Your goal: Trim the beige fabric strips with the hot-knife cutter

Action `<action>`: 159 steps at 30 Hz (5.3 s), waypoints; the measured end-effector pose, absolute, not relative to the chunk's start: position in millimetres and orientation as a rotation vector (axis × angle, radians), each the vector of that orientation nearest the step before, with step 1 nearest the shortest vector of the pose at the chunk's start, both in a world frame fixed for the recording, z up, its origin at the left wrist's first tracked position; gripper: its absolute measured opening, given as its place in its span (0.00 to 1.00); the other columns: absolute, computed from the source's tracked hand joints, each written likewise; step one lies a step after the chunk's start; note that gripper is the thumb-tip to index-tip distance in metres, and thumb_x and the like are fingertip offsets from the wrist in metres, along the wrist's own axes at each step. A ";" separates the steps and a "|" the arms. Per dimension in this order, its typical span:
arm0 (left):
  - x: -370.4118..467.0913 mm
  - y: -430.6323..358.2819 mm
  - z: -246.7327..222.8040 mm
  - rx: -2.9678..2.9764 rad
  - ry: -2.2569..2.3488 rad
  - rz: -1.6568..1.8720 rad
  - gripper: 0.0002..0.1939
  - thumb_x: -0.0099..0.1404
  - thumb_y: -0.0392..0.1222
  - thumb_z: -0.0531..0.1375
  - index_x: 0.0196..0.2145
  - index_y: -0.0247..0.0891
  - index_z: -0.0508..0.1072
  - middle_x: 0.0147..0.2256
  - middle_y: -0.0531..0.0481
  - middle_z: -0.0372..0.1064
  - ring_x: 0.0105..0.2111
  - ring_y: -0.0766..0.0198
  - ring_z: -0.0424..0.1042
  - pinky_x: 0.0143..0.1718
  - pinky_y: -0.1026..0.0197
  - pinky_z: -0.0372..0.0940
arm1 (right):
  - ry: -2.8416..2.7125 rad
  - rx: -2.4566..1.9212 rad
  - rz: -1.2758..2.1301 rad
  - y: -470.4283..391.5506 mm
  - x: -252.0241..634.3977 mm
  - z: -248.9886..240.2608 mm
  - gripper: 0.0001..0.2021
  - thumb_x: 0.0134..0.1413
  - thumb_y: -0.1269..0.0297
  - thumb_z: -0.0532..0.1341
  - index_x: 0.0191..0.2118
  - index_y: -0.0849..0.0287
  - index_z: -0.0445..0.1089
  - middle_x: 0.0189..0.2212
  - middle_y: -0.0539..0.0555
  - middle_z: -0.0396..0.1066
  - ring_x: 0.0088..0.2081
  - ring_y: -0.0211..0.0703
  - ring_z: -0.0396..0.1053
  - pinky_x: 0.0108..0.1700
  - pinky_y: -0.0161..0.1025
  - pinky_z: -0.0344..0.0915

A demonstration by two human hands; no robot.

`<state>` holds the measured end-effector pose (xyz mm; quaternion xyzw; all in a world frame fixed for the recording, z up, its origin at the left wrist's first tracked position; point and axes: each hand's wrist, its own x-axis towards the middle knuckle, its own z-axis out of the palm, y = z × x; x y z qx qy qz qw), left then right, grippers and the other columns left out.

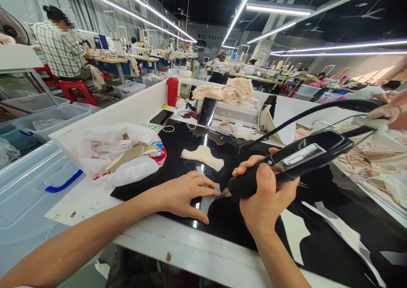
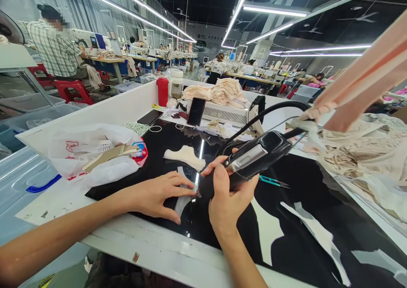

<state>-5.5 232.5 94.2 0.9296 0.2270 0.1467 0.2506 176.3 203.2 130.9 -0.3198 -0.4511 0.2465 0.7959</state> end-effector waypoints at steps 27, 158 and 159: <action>-4.2 233.6 87.9 2.570 0.611 0.436 0.31 0.62 0.53 0.72 0.60 0.44 0.73 0.63 0.44 0.65 0.62 0.45 0.61 0.65 0.47 0.59 | -0.905 -0.684 0.678 185.0 163.0 136.6 0.21 0.52 0.59 0.71 0.49 0.54 0.66 0.28 0.45 0.71 0.25 0.38 0.68 0.28 0.38 0.71; 0.8 222.9 88.1 2.558 0.409 0.494 0.22 0.69 0.47 0.67 0.59 0.45 0.74 0.58 0.43 0.71 0.58 0.49 0.68 0.68 0.42 0.50 | -0.938 -0.726 0.449 184.9 202.2 133.2 0.19 0.57 0.61 0.70 0.51 0.54 0.65 0.30 0.45 0.72 0.26 0.38 0.69 0.30 0.39 0.71; 0.7 223.0 87.9 2.558 0.409 0.492 0.22 0.69 0.47 0.67 0.59 0.45 0.74 0.59 0.43 0.71 0.58 0.49 0.68 0.67 0.42 0.50 | -0.937 -0.728 0.449 185.0 201.8 132.5 0.19 0.58 0.61 0.69 0.51 0.54 0.65 0.30 0.45 0.72 0.26 0.38 0.69 0.30 0.39 0.71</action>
